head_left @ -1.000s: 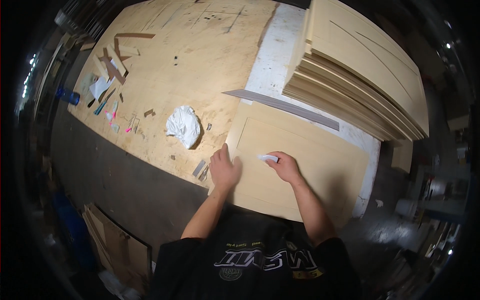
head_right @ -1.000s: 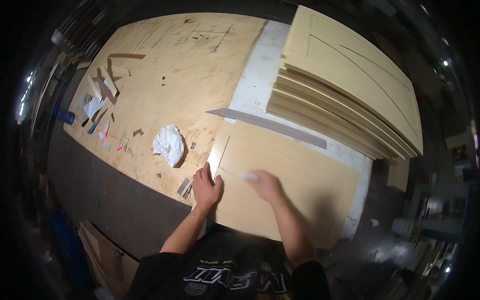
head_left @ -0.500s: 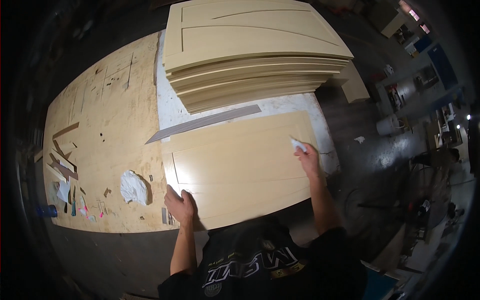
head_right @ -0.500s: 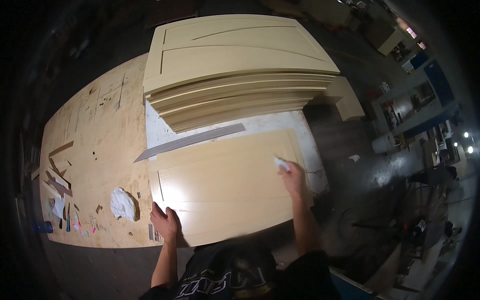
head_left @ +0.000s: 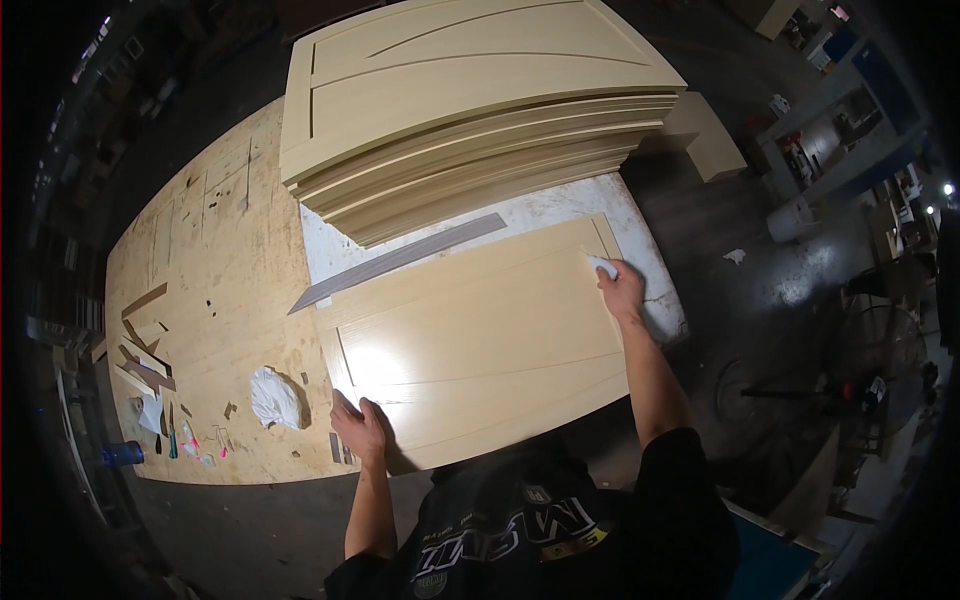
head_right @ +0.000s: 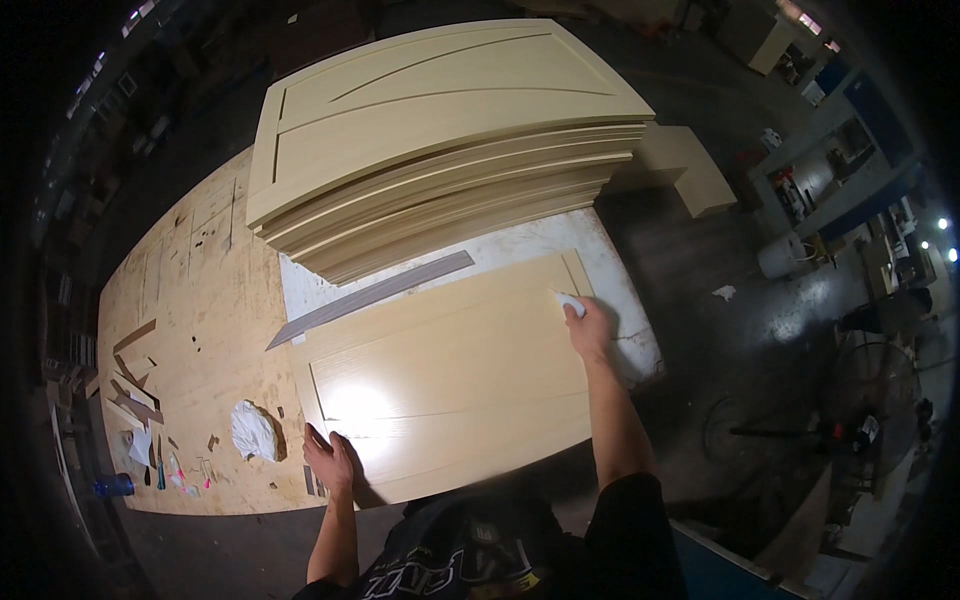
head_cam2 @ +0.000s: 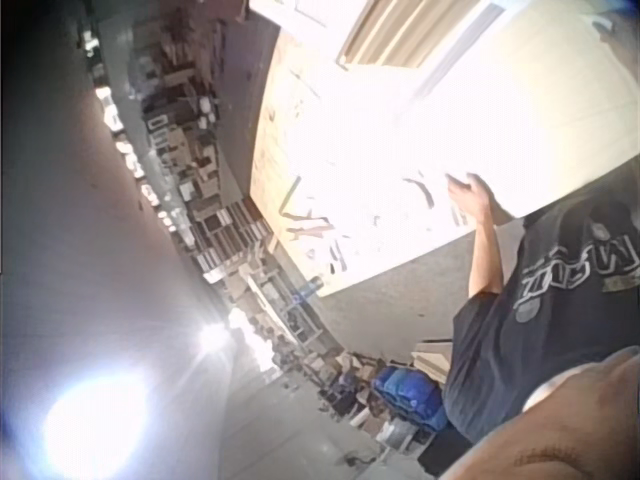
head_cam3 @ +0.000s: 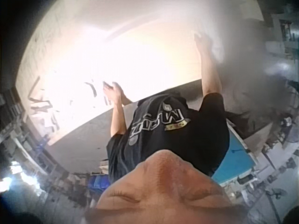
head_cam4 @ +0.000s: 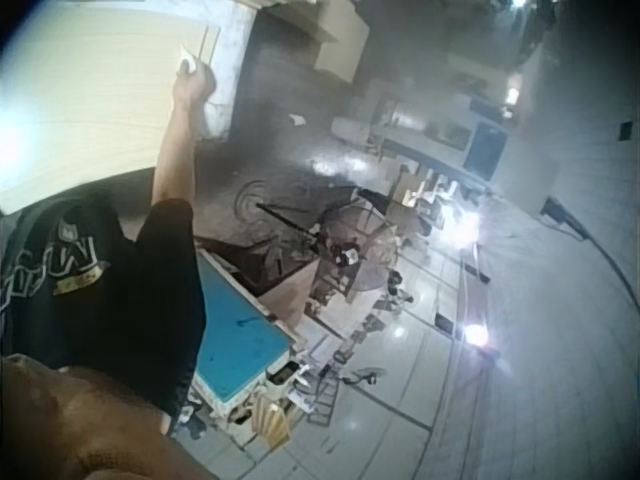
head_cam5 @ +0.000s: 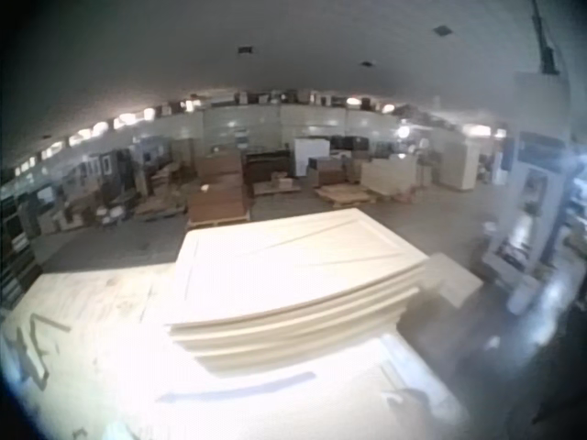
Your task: The person uses a square tool to align decorative slats on a cabinet door panel, applies adhesive with a small bottle, and wipes away excess with a cloth before stacking the finished panel on a pile.
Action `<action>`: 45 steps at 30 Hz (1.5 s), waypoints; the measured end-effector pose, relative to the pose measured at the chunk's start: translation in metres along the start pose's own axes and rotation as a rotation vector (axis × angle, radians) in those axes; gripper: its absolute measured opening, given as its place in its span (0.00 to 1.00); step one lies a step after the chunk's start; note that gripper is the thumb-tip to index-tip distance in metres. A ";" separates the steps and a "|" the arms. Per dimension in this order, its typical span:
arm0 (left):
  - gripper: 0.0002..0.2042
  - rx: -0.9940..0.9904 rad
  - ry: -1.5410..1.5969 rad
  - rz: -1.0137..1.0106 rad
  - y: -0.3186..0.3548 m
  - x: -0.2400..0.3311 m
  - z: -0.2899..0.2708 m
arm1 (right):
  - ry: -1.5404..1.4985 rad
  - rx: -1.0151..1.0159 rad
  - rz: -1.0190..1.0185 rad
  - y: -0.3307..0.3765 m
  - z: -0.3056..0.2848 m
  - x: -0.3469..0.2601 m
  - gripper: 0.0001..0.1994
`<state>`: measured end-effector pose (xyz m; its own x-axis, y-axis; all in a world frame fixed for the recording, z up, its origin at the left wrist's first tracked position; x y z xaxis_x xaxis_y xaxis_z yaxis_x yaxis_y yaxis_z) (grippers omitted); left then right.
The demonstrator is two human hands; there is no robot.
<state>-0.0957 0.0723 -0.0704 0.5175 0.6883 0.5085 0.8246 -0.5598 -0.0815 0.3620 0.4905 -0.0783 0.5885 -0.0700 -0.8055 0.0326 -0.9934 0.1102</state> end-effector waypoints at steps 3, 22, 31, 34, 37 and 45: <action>0.33 0.011 -0.007 -0.006 0.001 -0.004 -0.001 | 0.140 0.030 -0.073 0.006 -0.002 -0.019 0.15; 0.29 0.003 0.196 -0.047 -0.002 -0.015 -0.002 | -0.165 -0.016 0.057 0.021 -0.003 -0.004 0.12; 0.16 -0.340 0.620 0.187 0.030 0.086 -0.034 | -0.563 -0.699 0.046 0.156 0.136 -0.086 0.13; 0.16 -0.500 0.773 -0.008 0.039 0.112 -0.045 | -0.504 -1.120 -0.087 0.213 0.203 -0.143 0.14; 0.13 -0.398 0.911 -0.194 0.041 0.076 -0.031 | -0.434 -1.306 -0.054 0.242 0.242 -0.179 0.13; 0.13 0.142 0.638 -0.572 0.000 -0.103 -0.081 | 0.101 -0.805 -0.477 0.123 0.246 -0.212 0.20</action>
Point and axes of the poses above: each hand's wrist, its own y-axis away from the middle knuckle, its own z-axis out of the palm, x = y × z, the point moved 4 cm from there along -y, towards the middle knuckle, and after that the axes turned 3 degrees about -x, right-handed, at the moved point
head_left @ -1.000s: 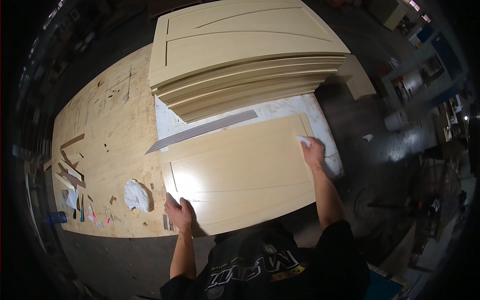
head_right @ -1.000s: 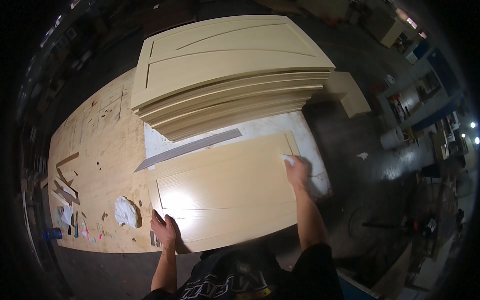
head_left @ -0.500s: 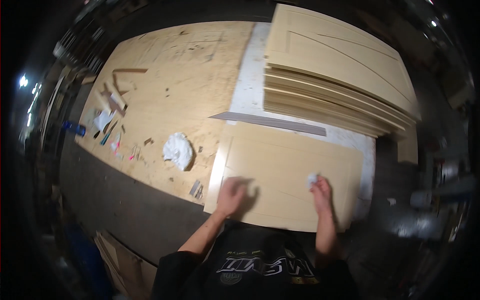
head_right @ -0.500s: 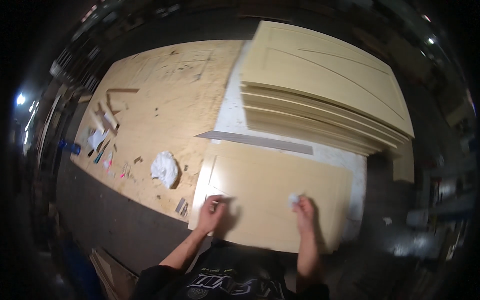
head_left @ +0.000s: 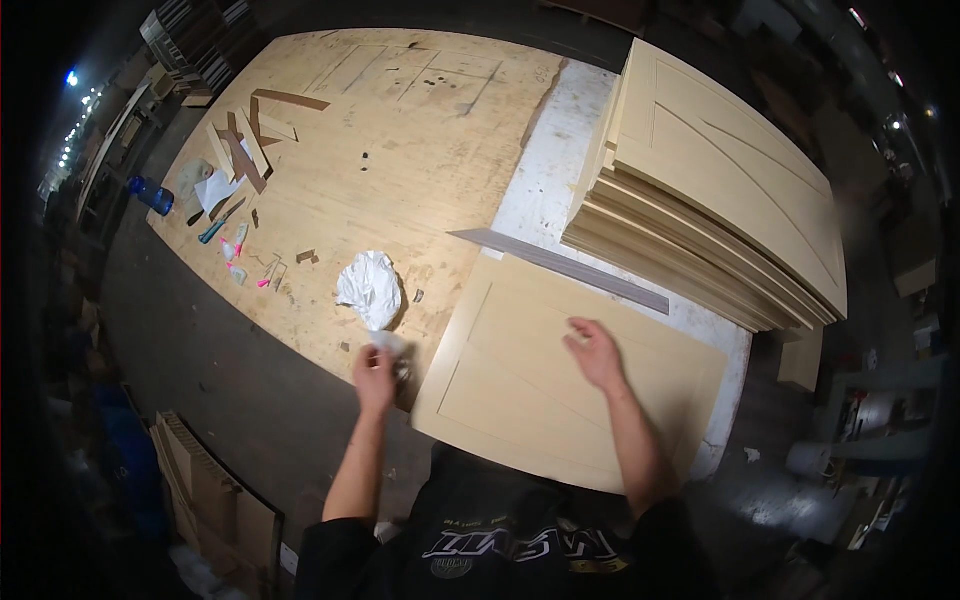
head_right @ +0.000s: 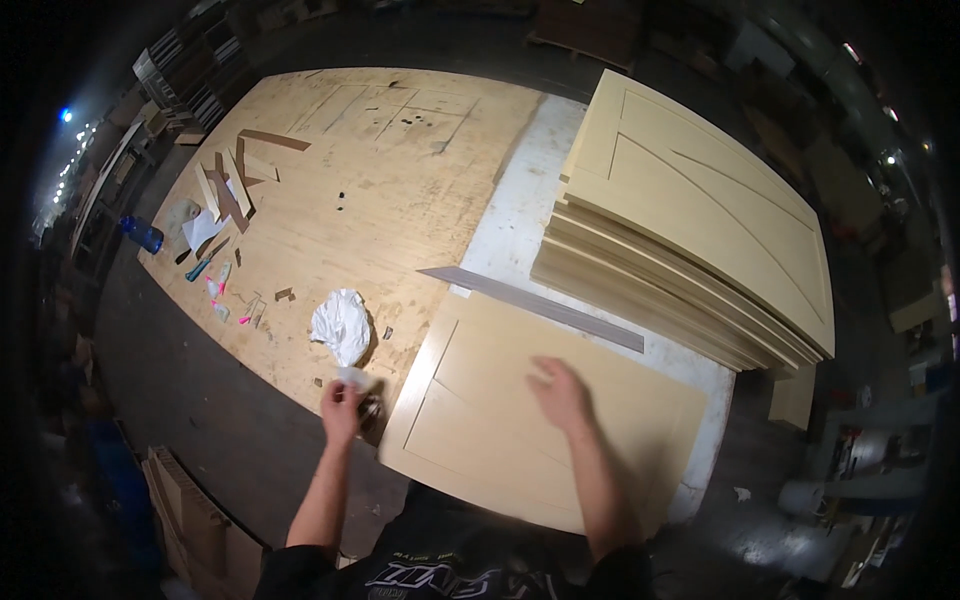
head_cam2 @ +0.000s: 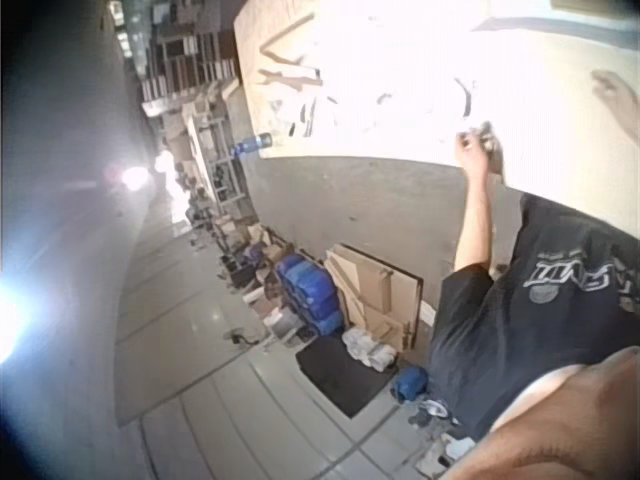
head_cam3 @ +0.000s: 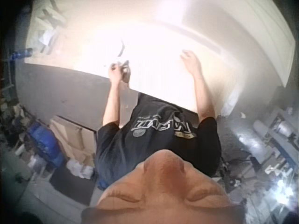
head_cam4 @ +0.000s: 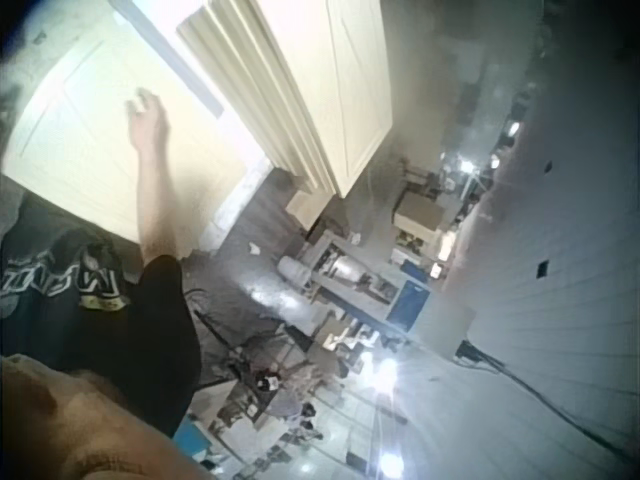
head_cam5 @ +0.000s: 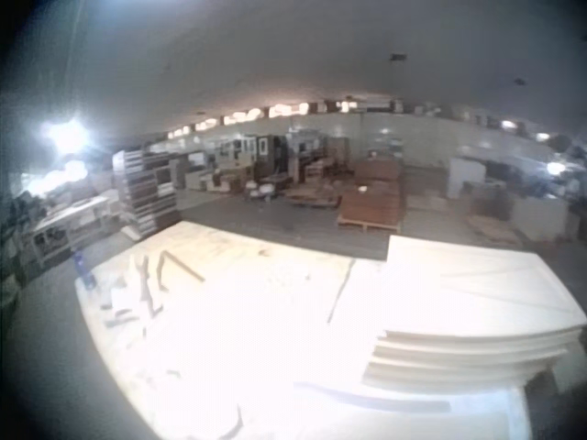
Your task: The person uses a square tool to align decorative slats on a cabinet door panel, applies adhesive with a small bottle, and wipes away excess with a cloth before stacking the finished panel on a pile.
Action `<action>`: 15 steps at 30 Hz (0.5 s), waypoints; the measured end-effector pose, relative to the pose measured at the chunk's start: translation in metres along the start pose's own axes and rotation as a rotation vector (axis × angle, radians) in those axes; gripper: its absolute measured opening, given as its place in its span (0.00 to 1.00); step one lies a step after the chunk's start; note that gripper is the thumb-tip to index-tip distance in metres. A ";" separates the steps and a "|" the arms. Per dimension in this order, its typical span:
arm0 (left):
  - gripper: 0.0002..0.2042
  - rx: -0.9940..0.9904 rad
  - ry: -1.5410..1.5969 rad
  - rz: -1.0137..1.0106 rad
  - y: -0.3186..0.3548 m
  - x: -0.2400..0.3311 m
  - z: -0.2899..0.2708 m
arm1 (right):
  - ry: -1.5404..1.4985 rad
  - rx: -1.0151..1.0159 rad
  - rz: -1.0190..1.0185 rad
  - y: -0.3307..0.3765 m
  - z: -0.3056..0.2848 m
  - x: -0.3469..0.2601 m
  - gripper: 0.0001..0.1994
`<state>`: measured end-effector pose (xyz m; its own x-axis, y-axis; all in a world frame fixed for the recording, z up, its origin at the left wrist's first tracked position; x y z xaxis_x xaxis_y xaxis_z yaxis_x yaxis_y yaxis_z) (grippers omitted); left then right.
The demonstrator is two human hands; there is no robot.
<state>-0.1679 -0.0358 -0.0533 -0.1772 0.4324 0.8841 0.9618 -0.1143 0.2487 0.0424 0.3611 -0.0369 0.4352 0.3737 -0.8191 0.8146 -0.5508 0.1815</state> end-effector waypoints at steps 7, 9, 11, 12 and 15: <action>0.24 0.191 0.068 -0.255 -0.072 -0.142 -0.096 | 0.642 0.180 0.065 -0.089 -0.094 0.038 0.24; 0.25 0.168 0.103 -0.245 -0.066 -0.126 -0.081 | 0.722 0.138 -0.002 -0.099 -0.100 0.050 0.25; 0.26 0.267 0.004 -0.195 -0.056 -0.118 -0.081 | 0.740 0.097 -0.009 -0.110 -0.100 0.062 0.25; 0.26 0.276 0.001 -0.191 -0.051 -0.115 -0.079 | 0.764 0.057 -0.015 -0.114 -0.101 0.067 0.25; 0.26 0.354 -0.148 -0.144 -0.026 -0.104 -0.081 | 0.793 -0.033 -0.004 -0.122 -0.099 0.061 0.26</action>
Point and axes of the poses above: each hand's wrist, its own y-axis away from the middle knuckle, its own z-axis out of the palm, x = y × z, the point moved 4 cm from there along -y, towards the middle knuckle, and after that the axes turned 3 degrees about -x, right-handed, at the moved point
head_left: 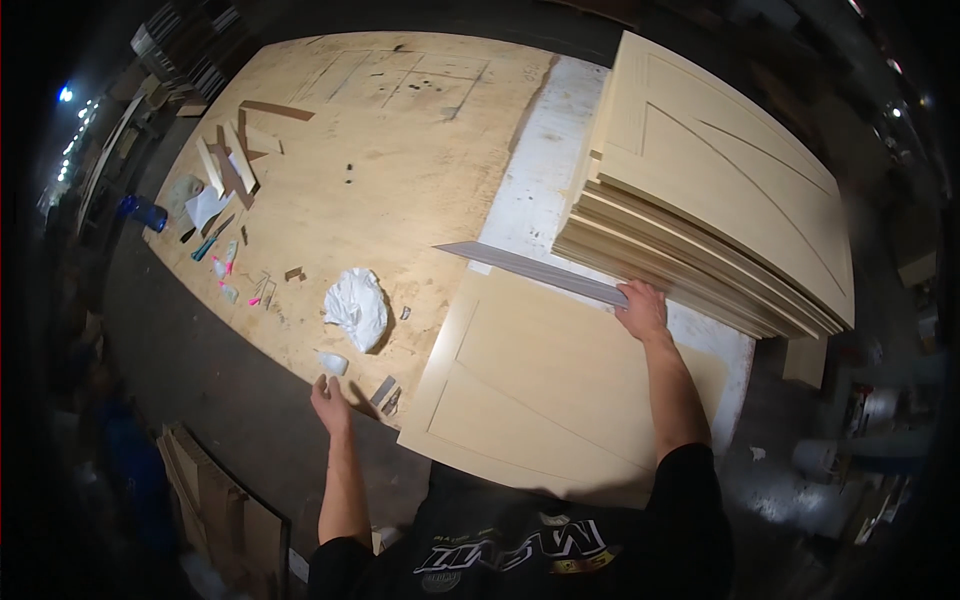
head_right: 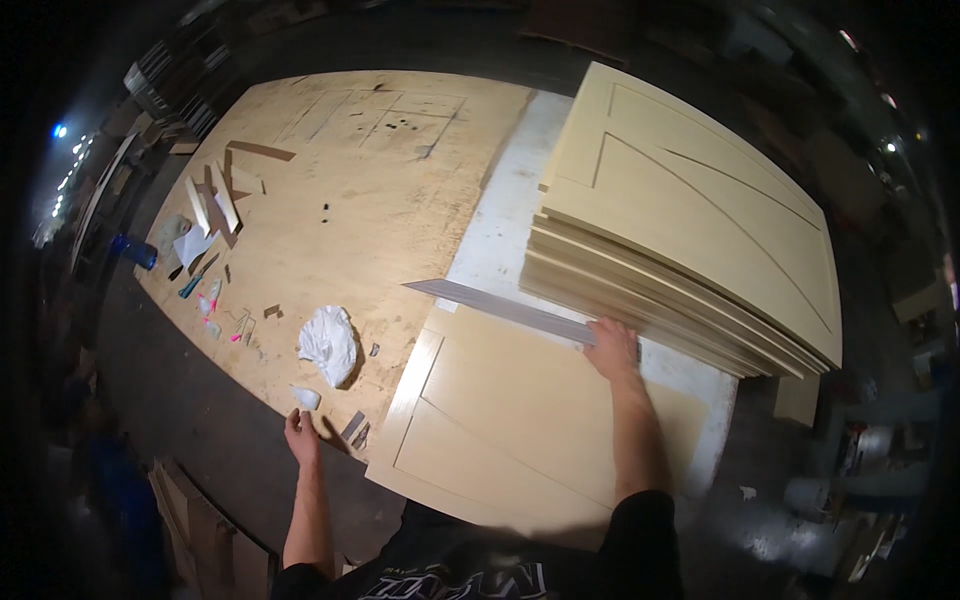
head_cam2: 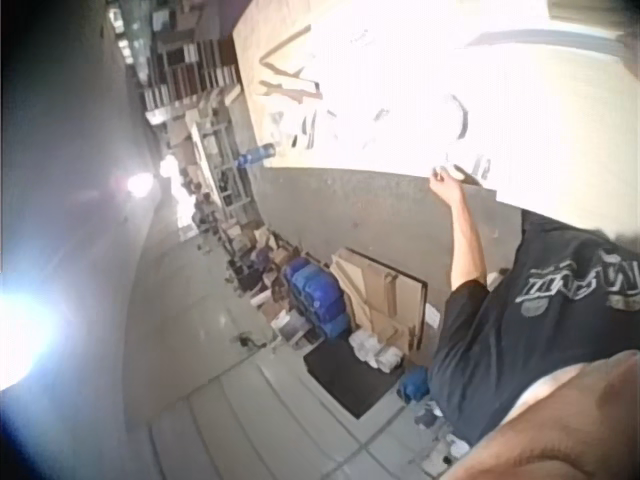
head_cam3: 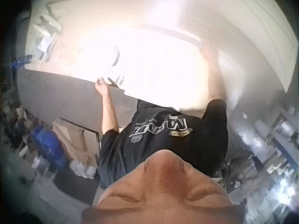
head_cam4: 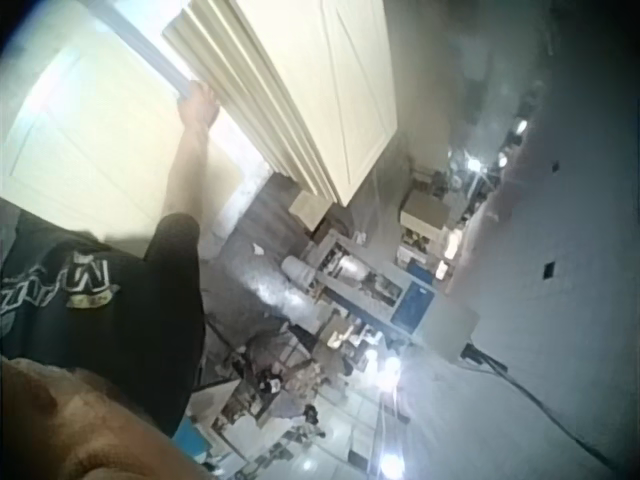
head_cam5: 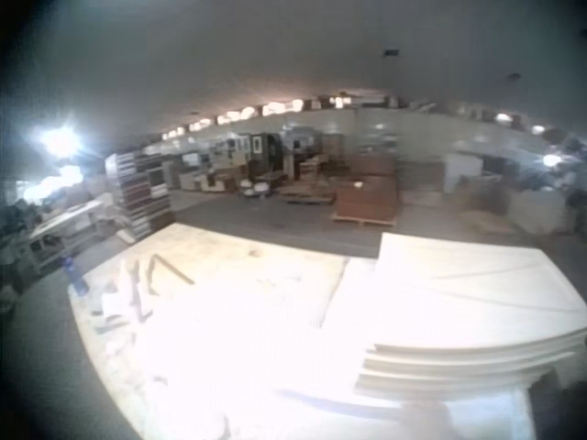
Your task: The person uses a square tool to align decorative slats on a cabinet door panel, applies adhesive with a small bottle, and wipes away excess with a cloth before stacking the finished panel on a pile.
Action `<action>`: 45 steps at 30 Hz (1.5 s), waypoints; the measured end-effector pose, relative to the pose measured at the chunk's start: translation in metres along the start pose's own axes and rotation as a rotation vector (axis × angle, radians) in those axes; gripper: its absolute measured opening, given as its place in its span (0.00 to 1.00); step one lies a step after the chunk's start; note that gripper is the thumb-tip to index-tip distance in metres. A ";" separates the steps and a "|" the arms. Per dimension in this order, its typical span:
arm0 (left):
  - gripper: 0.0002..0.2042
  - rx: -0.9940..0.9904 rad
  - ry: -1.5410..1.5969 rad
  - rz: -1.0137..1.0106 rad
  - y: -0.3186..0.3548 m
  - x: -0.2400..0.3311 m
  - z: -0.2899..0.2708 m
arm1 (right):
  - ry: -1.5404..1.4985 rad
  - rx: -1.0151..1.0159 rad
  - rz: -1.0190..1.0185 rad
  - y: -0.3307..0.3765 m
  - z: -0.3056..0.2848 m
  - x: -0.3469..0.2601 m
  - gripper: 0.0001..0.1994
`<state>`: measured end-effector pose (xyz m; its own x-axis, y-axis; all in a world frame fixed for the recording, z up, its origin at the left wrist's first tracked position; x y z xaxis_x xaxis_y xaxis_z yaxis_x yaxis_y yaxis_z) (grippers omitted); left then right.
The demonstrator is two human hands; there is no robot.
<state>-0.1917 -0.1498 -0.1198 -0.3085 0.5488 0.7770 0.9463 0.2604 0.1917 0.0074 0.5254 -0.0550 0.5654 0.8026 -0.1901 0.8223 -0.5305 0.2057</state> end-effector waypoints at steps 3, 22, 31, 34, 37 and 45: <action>0.23 0.015 0.048 0.043 0.037 0.049 0.007 | 0.041 0.005 0.002 0.005 -0.019 0.000 0.26; 0.25 -0.418 -0.286 1.539 0.177 0.268 0.109 | -1.307 -0.966 0.002 0.258 0.012 -0.084 0.24; 0.04 -0.614 -0.473 1.434 0.236 0.256 0.158 | -0.148 0.002 -0.157 0.294 -0.056 -0.073 0.32; 0.04 -0.640 -0.505 1.291 0.262 0.260 0.173 | 0.003 0.157 -0.263 0.293 -0.070 -0.056 0.33; 0.05 -0.661 -0.536 1.208 0.295 0.255 0.192 | 0.035 0.208 -0.285 0.284 -0.058 -0.006 0.32; 0.24 -0.676 -0.372 1.287 0.334 0.249 0.207 | -0.094 0.246 -0.403 0.254 -0.062 0.103 0.28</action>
Point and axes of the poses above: each hand's wrist, its own y-axis away from the middle knuckle, its own z-axis out of the palm, x = y × z, the point moved 4 cm from there along -y, towards the middle knuckle, and after that the axes turned 3 degrees about -x, right-handed, at the moved point
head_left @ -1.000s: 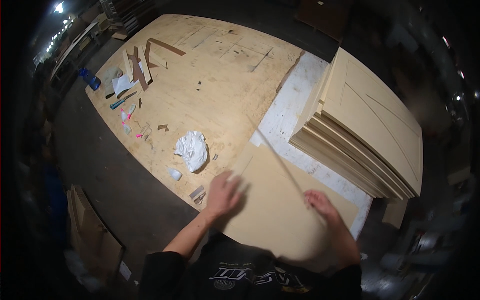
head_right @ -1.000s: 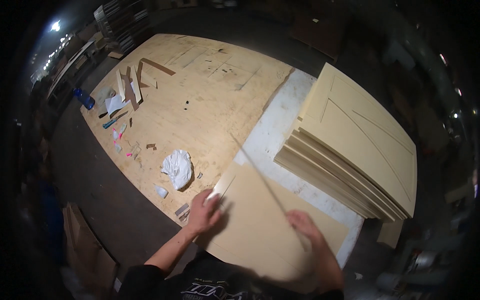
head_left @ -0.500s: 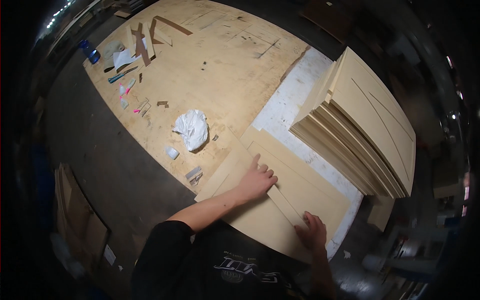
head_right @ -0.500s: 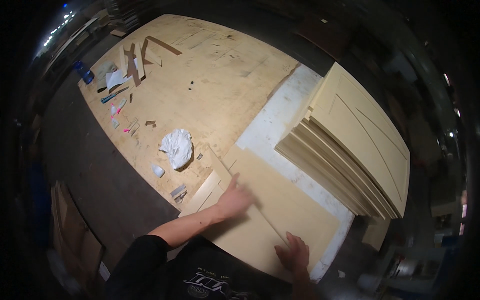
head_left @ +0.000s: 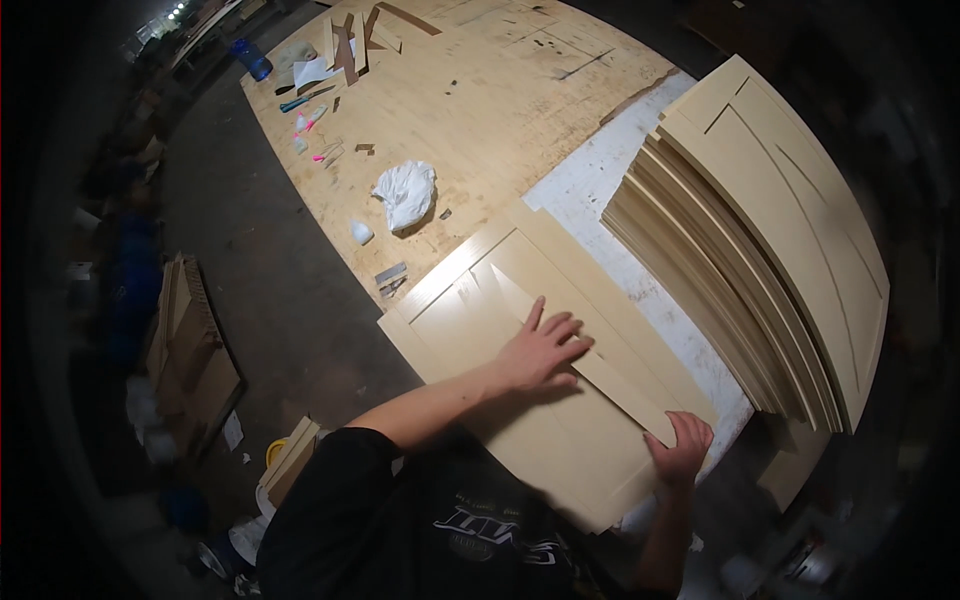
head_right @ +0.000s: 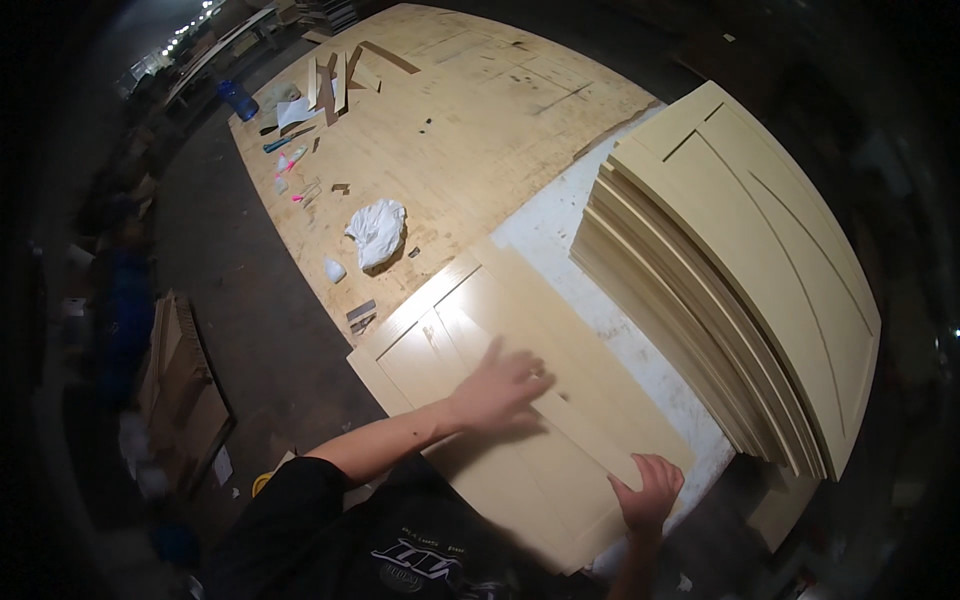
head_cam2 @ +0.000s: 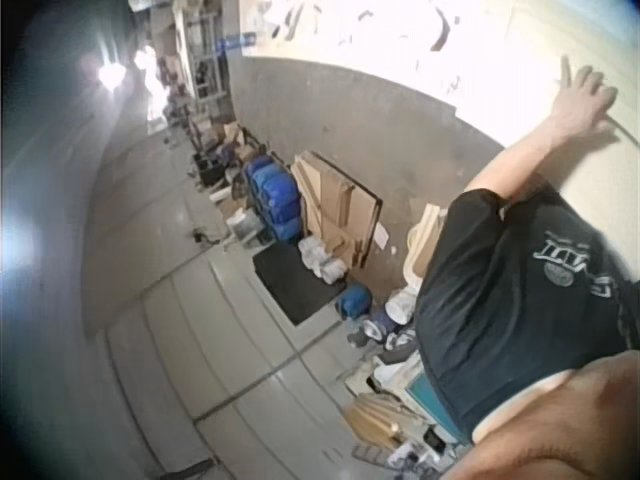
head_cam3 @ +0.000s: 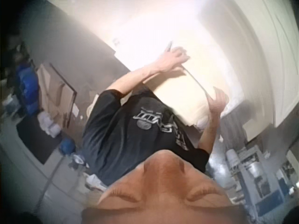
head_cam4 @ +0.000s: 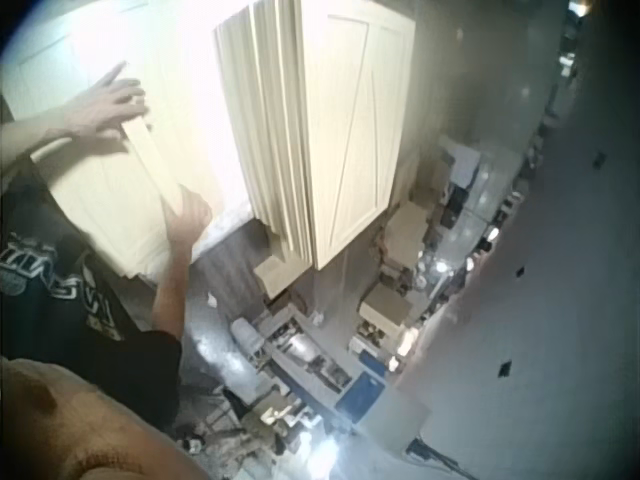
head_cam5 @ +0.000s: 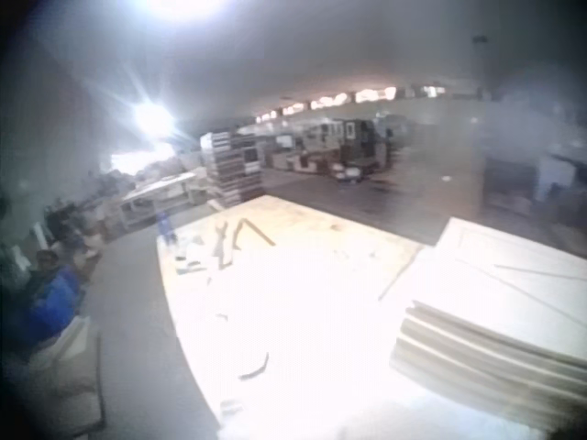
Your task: The person uses a square tool to align decorative slats on a cabinet door panel, applies adhesive with a small bottle, and wipes away excess with a cloth before stacking the finished panel on a pile.
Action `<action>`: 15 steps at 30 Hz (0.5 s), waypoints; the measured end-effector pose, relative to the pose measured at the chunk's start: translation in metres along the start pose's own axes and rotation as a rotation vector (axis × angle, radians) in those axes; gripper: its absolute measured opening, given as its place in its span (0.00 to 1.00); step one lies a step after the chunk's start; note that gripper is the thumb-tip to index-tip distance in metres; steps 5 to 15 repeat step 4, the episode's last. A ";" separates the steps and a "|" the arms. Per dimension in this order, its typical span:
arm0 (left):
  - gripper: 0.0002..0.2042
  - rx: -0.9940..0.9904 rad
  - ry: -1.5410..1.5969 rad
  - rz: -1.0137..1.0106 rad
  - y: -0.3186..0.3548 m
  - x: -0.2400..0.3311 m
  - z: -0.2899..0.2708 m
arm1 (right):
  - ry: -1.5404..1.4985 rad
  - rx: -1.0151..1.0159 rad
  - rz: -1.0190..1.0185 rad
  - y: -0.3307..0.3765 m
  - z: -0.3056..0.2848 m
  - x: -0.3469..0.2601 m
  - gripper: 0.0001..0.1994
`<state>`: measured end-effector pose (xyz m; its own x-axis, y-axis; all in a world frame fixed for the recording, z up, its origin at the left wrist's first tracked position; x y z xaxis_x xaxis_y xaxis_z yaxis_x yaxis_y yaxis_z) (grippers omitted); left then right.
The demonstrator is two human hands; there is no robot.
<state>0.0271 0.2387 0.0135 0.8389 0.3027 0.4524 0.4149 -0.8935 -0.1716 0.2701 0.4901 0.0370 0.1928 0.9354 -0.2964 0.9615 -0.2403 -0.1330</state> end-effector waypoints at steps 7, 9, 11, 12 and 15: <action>0.38 -0.035 0.006 -0.170 0.017 -0.033 0.017 | -0.066 -0.112 0.102 0.002 0.010 0.024 0.29; 0.38 -0.035 0.006 -0.170 0.017 -0.033 0.017 | -0.066 -0.112 0.102 0.002 0.010 0.024 0.29; 0.38 -0.035 0.006 -0.170 0.017 -0.033 0.017 | -0.066 -0.112 0.102 0.002 0.010 0.024 0.29; 0.38 -0.035 0.006 -0.170 0.017 -0.033 0.017 | -0.066 -0.112 0.102 0.002 0.010 0.024 0.29; 0.38 -0.035 0.006 -0.170 0.017 -0.033 0.017 | -0.066 -0.112 0.102 0.002 0.010 0.024 0.29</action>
Point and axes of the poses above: each hand's wrist, its own y-axis away from the middle knuckle, its own z-axis out of the palm, x = y × z, the point moved 4 cm from there along -y, towards the middle knuckle, and after that the axes turned 3 degrees about -x, right-handed, at the moved point
